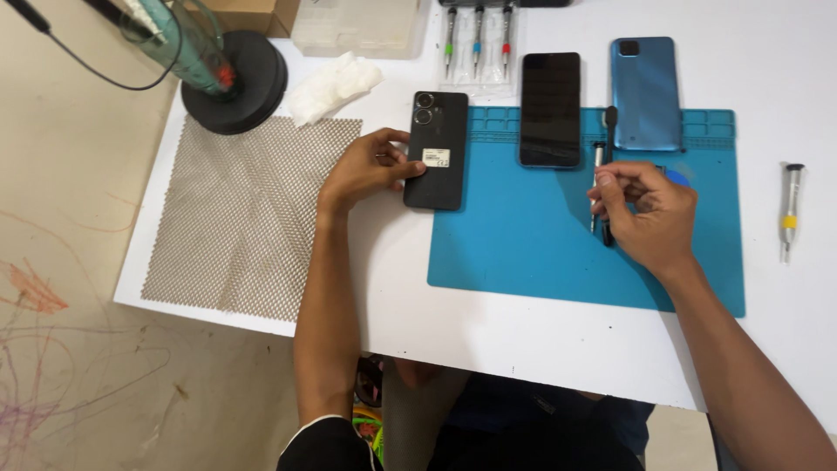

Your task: The person reassembles a disassembled smartphone on a blue mat. They use a screwdriver to secure internal components, then attach the back cover and align the device. The person handles the phone and tools throughout the process.

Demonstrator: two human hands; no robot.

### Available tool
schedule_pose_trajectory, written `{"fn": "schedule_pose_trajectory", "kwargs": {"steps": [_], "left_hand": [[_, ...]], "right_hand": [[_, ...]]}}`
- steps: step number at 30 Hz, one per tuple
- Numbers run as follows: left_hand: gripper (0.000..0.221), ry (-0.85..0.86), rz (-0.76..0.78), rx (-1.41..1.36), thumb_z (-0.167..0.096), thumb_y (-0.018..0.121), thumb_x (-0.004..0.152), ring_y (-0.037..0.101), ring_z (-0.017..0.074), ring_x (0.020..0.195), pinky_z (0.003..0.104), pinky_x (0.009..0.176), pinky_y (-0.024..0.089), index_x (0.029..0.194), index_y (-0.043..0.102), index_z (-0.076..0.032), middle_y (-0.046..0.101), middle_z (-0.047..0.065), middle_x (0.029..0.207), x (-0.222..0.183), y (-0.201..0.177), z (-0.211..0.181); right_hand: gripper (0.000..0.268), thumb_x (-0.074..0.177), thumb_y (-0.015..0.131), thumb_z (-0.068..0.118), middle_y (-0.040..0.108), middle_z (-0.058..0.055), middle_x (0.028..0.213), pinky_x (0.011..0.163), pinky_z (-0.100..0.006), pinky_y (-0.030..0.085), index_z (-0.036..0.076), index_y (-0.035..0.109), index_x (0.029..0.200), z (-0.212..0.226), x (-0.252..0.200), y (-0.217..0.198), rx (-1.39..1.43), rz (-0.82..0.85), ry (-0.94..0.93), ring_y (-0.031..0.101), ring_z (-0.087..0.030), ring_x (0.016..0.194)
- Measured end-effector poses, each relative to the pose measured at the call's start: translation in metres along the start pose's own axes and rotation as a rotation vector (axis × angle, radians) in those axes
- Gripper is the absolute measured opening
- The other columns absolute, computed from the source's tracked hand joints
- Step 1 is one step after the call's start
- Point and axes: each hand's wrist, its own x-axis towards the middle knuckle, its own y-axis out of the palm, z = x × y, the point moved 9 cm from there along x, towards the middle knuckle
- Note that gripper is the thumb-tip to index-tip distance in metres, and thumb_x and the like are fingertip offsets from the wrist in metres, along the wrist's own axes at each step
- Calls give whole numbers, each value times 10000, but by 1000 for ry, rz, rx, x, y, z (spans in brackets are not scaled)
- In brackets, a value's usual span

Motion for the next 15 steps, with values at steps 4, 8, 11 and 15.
{"fn": "schedule_pose_trajectory", "kwargs": {"steps": [4,8,11,15], "left_hand": [[682,7,-10,10,-229,857,759,666,105,604,232,523,556,1338,588,12,708,52,777,-5,-1,-5],[680,3,-52,58,-314,839,794,667,131,583,259,511,539,1340,597,11,745,91,765,-3,2,-7],[719,15,-98,184,-321,876,752,690,168,606,296,543,554,1329,608,14,752,112,759,-2,2,-11],[730,73,-103,324,-349,875,743,754,178,690,303,625,591,1334,622,-2,787,122,830,-2,1,-16]], "right_hand": [[99,1087,655,65,741,-119,909,693,-258,608,-24,693,1111,-3,1,-12,-12,-61,7,741,-159,817],[82,1071,673,71,746,-95,891,716,-251,619,0,709,1086,2,2,-18,-116,-88,-35,754,-149,833],[68,1035,695,87,757,-67,865,654,-242,589,31,726,1058,5,3,-20,-238,-90,-49,748,-135,790],[79,994,718,99,762,-56,847,595,-251,536,45,738,1047,7,6,-22,-329,-106,-59,725,-131,747]]}}
